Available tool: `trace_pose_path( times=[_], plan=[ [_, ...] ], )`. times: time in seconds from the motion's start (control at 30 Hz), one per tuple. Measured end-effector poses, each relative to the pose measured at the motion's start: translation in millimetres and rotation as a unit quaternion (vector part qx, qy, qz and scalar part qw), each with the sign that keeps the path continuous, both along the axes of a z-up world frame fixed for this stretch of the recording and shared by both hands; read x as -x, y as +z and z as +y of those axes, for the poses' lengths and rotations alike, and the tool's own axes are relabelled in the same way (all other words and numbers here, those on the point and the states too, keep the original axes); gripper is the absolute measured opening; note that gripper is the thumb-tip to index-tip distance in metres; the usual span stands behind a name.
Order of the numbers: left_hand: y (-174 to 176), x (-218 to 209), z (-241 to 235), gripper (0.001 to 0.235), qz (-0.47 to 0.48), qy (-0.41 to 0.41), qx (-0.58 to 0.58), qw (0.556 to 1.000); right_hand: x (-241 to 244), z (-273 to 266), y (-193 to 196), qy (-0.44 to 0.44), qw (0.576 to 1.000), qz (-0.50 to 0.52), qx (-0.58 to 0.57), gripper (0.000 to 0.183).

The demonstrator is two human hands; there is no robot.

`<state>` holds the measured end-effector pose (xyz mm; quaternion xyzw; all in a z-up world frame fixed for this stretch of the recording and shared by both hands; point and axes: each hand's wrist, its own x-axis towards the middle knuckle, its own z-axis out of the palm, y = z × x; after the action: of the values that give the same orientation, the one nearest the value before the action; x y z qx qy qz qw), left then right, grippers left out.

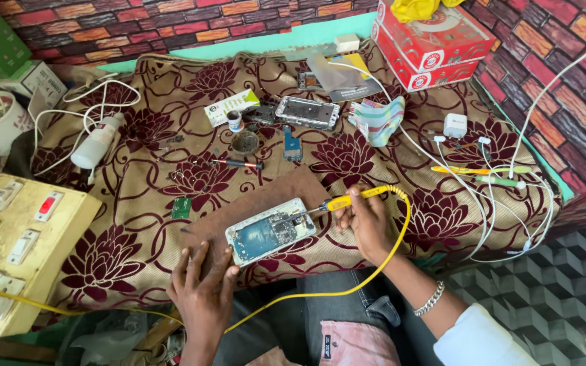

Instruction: The person uses a yellow hot air gun to apply heat to the motherboard of a disassembled smartphone. They hold the phone steady with their left hand while directing the airflow with their right hand across the circuit board.

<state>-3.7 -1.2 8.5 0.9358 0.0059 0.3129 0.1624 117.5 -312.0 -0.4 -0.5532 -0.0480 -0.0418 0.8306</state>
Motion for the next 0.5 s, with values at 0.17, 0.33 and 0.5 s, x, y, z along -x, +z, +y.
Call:
trace_pose_path(
  times=[0.17,0.33,0.5],
  plan=[
    [5.5,-0.7,-1.7,0.04,-0.002,-0.013,-0.005,1.0,0.4,0.8,2.4,0.002,1.0,0.019,-0.004,0.024],
    [6.6,-1.5,-0.9,0.048,0.003,-0.013,-0.011,1.0,-3.1,0.0,1.1,0.007,1.0,0.016,-0.019,0.026],
    [5.1,-1.0,-0.6,0.046,0.004,-0.011,0.003,1.0,-1.4,-3.4,-0.1,0.026,0.998,0.012,-0.051,0.025]
  ],
)
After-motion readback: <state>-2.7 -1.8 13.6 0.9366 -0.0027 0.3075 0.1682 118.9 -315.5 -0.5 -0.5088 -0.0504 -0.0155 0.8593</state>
